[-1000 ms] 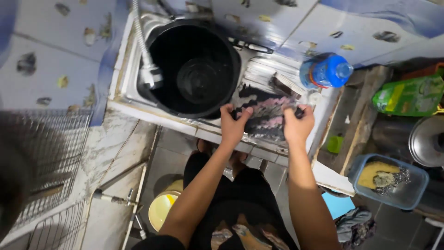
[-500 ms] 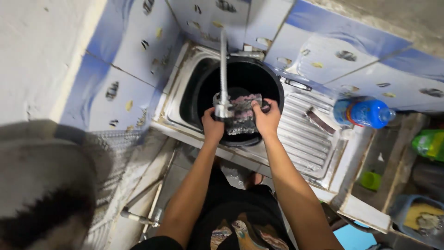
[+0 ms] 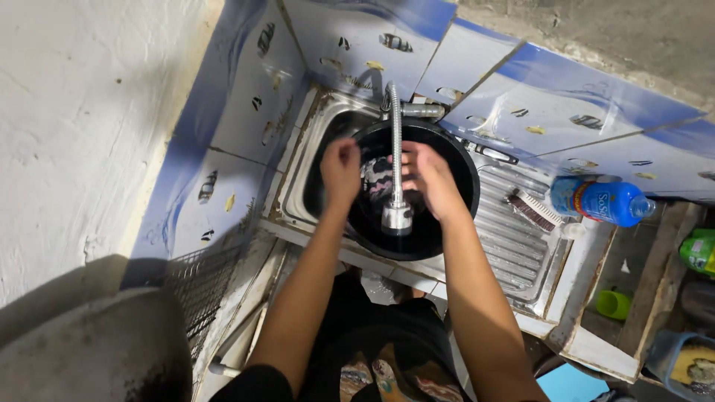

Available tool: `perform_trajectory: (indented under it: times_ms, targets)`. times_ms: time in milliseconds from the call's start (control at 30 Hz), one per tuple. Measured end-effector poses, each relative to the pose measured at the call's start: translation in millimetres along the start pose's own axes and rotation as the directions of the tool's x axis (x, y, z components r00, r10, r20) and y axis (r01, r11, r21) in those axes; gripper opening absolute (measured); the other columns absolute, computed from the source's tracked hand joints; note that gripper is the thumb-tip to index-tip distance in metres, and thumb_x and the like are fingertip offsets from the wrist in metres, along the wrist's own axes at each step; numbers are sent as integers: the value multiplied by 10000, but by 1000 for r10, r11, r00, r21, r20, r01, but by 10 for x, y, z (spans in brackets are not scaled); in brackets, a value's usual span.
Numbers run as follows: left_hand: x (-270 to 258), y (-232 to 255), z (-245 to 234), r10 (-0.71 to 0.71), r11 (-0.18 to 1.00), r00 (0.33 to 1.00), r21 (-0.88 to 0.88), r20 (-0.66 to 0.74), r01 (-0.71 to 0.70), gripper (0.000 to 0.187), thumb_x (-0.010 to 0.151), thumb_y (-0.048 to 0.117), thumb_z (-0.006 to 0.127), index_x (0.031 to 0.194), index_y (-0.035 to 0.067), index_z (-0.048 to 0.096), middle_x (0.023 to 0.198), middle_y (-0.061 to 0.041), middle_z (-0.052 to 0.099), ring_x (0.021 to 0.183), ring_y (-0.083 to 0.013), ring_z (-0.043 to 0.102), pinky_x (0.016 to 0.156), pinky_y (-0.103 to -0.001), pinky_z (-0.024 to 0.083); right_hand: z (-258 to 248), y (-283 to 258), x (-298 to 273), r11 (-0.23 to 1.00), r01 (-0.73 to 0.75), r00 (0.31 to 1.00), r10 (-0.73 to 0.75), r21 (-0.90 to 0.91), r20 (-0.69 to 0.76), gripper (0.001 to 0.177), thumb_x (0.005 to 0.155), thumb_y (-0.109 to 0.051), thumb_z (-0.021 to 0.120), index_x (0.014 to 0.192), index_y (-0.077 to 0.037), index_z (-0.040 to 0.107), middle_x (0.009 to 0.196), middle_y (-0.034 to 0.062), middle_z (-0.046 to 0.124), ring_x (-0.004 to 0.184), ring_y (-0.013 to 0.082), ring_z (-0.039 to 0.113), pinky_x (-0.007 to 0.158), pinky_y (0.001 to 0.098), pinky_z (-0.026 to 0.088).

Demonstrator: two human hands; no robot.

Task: Hand-washing a cloth item in a basin using a brush and water.

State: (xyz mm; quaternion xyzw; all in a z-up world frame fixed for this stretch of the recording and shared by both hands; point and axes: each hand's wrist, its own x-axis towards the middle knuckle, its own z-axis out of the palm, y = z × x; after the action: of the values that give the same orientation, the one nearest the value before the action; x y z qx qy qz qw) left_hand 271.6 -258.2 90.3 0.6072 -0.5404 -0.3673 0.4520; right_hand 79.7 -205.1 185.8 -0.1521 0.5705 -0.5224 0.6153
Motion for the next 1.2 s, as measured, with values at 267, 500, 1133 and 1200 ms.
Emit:
perform_trajectory:
  times_ms: [267, 500, 1133, 1200]
  targets:
    - [963, -802, 555, -319, 863, 920, 472, 230, 181, 292, 899, 296, 697, 1086, 80, 758, 1056, -142, 756, 991, -322, 690, 862, -419, 517, 114, 387, 20, 604, 436, 899, -314, -667, 304, 185, 830, -148, 834, 967, -34, 787, 847, 122, 707, 740, 232, 682, 679, 351, 535]
    - [1109, -724, 511, -496, 764, 554, 32, 668, 645, 358, 933, 278, 711, 1063, -50, 775, 959, -155, 778, 799, -251, 717, 749, -382, 559, 193, 833, 482, 518, 457, 783, -620, -723, 51, 146, 939, -135, 772, 1045, -35, 754, 923, 143, 714, 739, 282, 702, 685, 341, 555]
    - [1086, -2425, 866, -150, 830, 408, -109, 901, 547, 394, 995, 301, 641, 1290, 45, 697, 1178, -56, 764, 1041, -111, 715, 934, -268, 550, 62, 747, 606, 597, 443, 848, -521, -669, 96, 187, 905, -105, 793, 1058, -9, 745, 929, 139, 737, 764, 234, 727, 711, 308, 564]
    - [1123, -2344, 876, -454, 743, 346, 135, 821, 655, 381, 1016, 338, 647, 1213, 22, 729, 1069, -97, 766, 905, -144, 706, 826, -304, 557, 63, 740, 624, 605, 466, 841, -529, -646, 110, 202, 898, -105, 801, 1063, -4, 744, 994, 144, 752, 795, 214, 740, 737, 299, 575]
